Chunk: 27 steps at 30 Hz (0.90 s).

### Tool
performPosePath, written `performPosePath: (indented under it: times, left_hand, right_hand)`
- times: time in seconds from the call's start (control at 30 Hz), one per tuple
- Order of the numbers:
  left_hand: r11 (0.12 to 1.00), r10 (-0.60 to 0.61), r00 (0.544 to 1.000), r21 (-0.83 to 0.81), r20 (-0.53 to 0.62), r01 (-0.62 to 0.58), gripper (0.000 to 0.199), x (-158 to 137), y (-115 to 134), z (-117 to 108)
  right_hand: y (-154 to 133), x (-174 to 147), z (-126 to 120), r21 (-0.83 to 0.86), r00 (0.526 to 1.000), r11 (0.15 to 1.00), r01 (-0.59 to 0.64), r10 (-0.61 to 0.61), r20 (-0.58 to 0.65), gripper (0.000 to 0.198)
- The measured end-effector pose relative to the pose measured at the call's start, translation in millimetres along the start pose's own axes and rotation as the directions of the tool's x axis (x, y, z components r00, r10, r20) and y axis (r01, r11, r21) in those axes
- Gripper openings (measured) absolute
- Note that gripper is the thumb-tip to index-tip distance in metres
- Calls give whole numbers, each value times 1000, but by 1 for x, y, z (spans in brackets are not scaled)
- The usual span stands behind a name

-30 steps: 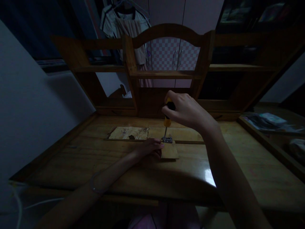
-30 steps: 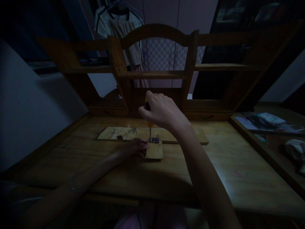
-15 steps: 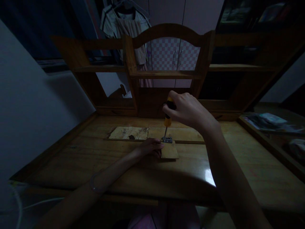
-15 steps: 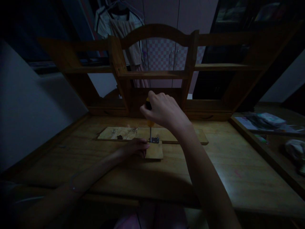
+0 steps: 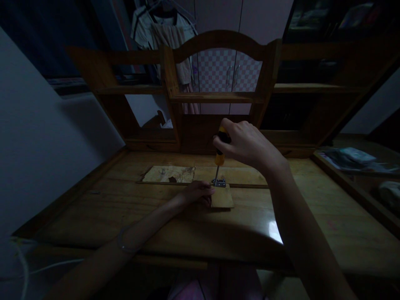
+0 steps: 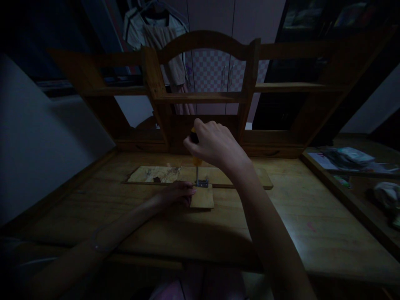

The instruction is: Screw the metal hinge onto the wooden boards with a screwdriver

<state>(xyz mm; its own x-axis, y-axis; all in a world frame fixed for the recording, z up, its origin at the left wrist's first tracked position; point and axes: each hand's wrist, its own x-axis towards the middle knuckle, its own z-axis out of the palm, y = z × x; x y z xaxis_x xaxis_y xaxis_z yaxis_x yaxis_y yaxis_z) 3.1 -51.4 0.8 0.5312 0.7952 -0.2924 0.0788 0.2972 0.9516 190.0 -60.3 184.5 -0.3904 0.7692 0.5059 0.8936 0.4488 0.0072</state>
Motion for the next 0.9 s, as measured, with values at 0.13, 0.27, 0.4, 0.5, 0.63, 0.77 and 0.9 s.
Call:
performPosePath:
  times: [0.13,0.27,0.4,0.5,0.63,0.77,0.9]
  left_hand:
    - [1000,-3,1000,15,-16,3,42,3,-3,-2]
    - [1000,-4,999,24,-37,5,43,6,-7,-4]
    - [999,3,998,50,-56,-1,41,4,-6,-5]
    - [997,-2,997,74,-77,8,39,2,-4,-4]
    - [998,-7,997,69,-81,13,39,1,-2,-2]
    - [997,-4,997,74,-79,10,40,1,-1,-2]
    - [997,1,998,83,-66,5,39,1,-2,-3]
  right_hand:
    - [0,0,0,-7,1000,1000,0,0,0,31]
    - [0,0,0,-4,1000,1000,4,-4,3,31]
    - [1,0,0,-3,1000,1000,1,-1,11,32]
    - [0,0,0,-5,1000,1000,-3,3,10,32]
    - [0,0,-1,-1,1000,1000,-8,8,11,33]
    - [0,0,-1,-2,1000,1000,-6,6,8,33]
    - [0,0,0,0,1000,1000,-4,4,3,33]
